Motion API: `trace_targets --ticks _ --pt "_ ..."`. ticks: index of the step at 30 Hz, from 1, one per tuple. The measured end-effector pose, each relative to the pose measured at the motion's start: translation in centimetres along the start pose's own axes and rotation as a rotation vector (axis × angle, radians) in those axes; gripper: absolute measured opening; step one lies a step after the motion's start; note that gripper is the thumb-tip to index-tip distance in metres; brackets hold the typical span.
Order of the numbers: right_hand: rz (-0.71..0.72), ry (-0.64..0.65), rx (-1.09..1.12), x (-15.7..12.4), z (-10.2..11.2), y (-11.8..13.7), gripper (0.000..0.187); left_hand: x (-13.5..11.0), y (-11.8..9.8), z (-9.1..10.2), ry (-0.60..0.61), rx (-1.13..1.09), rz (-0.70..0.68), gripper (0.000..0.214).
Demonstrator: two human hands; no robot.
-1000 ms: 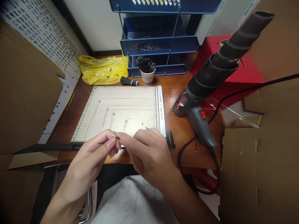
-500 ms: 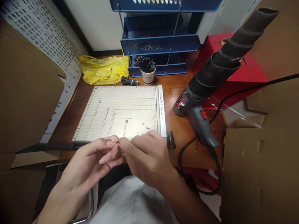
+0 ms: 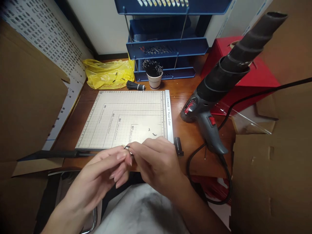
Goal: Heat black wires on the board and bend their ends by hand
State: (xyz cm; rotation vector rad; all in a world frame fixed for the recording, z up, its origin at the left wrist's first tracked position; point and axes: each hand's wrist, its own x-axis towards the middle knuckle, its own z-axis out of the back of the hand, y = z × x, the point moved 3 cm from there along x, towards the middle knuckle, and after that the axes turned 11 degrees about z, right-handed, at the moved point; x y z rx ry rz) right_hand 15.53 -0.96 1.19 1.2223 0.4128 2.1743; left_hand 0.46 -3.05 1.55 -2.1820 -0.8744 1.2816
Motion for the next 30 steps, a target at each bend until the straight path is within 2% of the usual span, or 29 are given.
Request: trace_targets --ticks 2,6,9,12,21,30 --pt "-0.064 0.009 0.05 0.3 0.4 0.0 0.018 -0.2 -0.5 0.3 -0.105 0.147 -0.148 0.022" --pt "-0.182 -0.007 0.06 0.8 0.7 0.3 0.023 -0.7 -0.8 0.8 -0.472 0.382 -0.468 0.011" --pt "-0.179 -0.021 0.071 1.1 0.6 0.6 0.022 -1.0 -0.7 0.4 -0.621 0.598 -0.715 0.006" --pt "-0.144 -0.041 0.052 1.2 0.6 0.8 0.021 -1.2 -0.6 0.0 -0.689 0.751 -0.875 0.014" --pt "-0.122 -0.02 0.022 1.4 0.5 1.0 0.024 -1.5 -0.8 -0.3 -0.771 1.011 -1.084 0.023" --pt "-0.161 -0.003 0.028 1.1 0.5 0.8 0.027 -1.2 -1.1 -0.2 -0.734 1.118 -1.224 0.027"
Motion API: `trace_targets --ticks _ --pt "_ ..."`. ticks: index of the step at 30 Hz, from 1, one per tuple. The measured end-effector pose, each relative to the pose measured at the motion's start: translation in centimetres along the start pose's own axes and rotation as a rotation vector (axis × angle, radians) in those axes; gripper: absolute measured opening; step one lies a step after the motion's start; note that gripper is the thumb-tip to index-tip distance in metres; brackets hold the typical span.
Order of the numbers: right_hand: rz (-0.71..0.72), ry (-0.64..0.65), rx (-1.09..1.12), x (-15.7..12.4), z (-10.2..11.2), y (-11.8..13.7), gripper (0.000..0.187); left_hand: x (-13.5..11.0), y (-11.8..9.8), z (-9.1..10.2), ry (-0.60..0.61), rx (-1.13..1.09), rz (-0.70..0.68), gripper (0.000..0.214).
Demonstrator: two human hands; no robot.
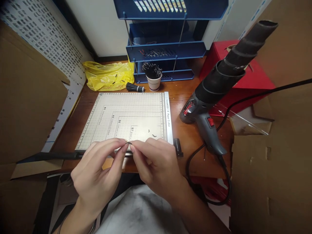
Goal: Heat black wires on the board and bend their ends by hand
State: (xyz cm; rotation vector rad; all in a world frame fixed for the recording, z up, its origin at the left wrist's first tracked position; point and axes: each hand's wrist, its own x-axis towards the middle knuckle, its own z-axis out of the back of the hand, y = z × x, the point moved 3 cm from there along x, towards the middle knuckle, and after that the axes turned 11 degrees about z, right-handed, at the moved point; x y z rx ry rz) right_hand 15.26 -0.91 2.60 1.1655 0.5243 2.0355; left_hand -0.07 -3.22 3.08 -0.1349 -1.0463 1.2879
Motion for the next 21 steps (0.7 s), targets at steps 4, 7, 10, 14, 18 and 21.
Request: trace_targets --ticks 4,7,10,14,18,21 --pt "-0.004 0.01 0.004 0.05 0.02 -0.03 0.025 0.07 0.01 -0.21 -0.022 -0.019 -0.033 0.026" --pt "0.025 0.013 -0.017 0.04 -0.07 0.03 0.022 0.0 0.02 -0.36 -0.031 -0.032 -0.031 0.026" --pt "0.076 -0.006 -0.07 -0.07 -0.26 0.09 0.02 -0.15 0.07 -0.48 -0.031 -0.051 -0.019 0.025" --pt "0.125 -0.048 -0.133 -0.2 -0.55 0.05 0.019 -0.17 0.35 -0.74 -0.011 -0.079 0.069 0.02" --pt "0.144 -0.067 -0.147 -0.26 -0.81 0.05 0.018 -0.05 0.58 -0.79 0.018 -0.151 0.18 0.016" --pt "0.145 -0.086 -0.144 -0.25 -0.88 0.24 0.016 -0.11 0.86 -0.8 0.114 -0.256 0.303 0.014"
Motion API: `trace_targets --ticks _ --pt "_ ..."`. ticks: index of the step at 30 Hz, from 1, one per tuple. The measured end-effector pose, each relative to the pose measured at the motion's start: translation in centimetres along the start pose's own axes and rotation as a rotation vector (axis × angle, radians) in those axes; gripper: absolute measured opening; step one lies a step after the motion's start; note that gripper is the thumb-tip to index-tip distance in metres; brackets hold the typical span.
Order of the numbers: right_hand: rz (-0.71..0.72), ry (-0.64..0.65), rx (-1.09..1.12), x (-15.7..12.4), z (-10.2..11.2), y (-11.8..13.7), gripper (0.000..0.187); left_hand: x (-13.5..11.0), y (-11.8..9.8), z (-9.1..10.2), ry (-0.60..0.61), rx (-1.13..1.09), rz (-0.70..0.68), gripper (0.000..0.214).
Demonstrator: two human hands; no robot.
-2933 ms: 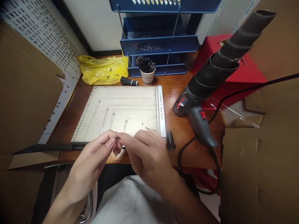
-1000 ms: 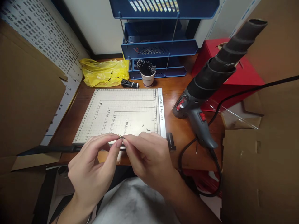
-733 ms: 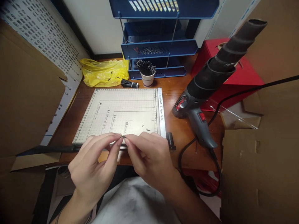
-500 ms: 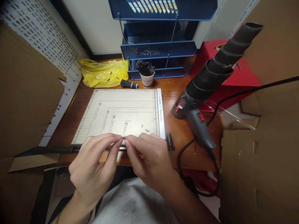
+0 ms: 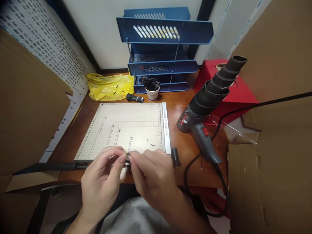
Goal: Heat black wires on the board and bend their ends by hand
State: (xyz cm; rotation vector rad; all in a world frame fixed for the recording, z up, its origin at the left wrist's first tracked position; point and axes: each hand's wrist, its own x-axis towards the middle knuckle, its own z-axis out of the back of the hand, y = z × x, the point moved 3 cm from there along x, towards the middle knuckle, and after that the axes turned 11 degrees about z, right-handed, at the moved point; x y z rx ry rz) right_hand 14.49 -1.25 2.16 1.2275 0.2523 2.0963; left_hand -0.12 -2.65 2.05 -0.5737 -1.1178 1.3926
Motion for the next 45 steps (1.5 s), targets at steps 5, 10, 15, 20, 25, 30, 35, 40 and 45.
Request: trace_targets --ticks 5,10,15,20,25,30,35,40,45 --pt "0.003 -0.014 0.019 0.22 0.06 0.44 0.016 -0.03 0.05 0.23 0.025 -0.002 -0.007 0.015" --pt "-0.05 -0.004 0.017 0.28 0.12 0.37 0.019 0.23 -0.11 0.21 -0.002 0.084 -0.132 0.017" --pt "-0.025 -0.042 -0.003 0.64 0.19 0.32 0.017 0.26 -0.07 0.3 -0.03 0.105 -0.104 0.017" --pt "-0.02 -0.043 -0.025 0.76 -0.09 0.36 0.018 0.44 -0.47 0.64 -0.095 0.132 -0.196 0.02" --pt "-0.026 -0.042 -0.01 0.68 -0.22 0.37 0.018 0.43 -0.57 0.85 -0.117 0.144 -0.239 0.022" --pt "-0.024 -0.051 -0.004 0.83 -0.24 0.57 0.018 0.05 -0.47 0.87 -0.131 0.1 -0.142 0.022" --pt "-0.03 -0.044 0.001 0.71 -0.36 0.57 0.017 0.03 -0.17 0.68 -0.093 0.052 -0.068 0.018" --pt "-0.036 -0.008 0.02 0.71 -0.35 0.66 0.019 0.25 0.12 0.39 -0.046 0.047 -0.022 0.015" --pt "-0.071 -0.014 0.034 0.83 -0.2 0.68 0.022 0.43 -0.24 0.28 -0.012 0.135 -0.113 0.016"
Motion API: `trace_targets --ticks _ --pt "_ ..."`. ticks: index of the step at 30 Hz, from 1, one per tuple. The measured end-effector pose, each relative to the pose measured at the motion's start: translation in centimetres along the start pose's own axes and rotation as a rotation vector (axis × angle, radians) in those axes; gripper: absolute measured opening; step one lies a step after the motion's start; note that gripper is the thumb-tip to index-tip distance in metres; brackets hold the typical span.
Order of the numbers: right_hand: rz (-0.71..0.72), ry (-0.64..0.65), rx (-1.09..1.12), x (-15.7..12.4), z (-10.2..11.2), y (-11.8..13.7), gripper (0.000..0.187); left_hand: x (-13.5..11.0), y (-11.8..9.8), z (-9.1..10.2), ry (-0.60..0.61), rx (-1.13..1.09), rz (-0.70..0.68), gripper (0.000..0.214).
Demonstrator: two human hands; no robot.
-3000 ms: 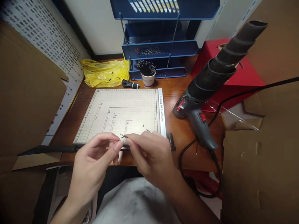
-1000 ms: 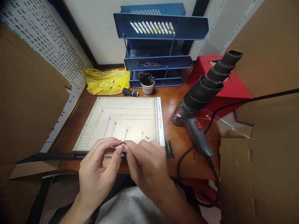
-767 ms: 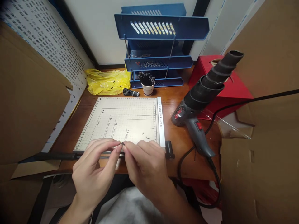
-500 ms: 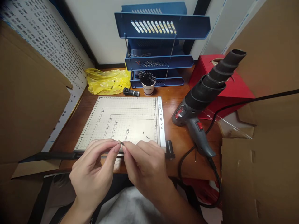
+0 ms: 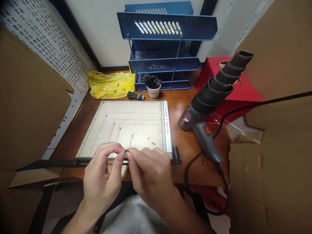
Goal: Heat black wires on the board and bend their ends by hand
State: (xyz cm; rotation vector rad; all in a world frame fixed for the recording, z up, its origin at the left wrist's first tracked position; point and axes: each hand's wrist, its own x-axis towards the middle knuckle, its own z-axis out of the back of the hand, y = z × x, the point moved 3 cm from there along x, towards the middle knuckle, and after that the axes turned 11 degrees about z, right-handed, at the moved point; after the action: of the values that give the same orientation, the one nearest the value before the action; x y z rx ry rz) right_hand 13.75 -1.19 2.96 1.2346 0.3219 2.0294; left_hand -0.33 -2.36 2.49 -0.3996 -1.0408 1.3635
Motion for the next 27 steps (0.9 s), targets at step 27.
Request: trace_targets --ticks 27 --pt "0.031 -0.035 -0.039 -0.12 0.48 0.15 0.018 -0.26 -0.33 0.31 -0.133 -0.002 -0.1 0.021"
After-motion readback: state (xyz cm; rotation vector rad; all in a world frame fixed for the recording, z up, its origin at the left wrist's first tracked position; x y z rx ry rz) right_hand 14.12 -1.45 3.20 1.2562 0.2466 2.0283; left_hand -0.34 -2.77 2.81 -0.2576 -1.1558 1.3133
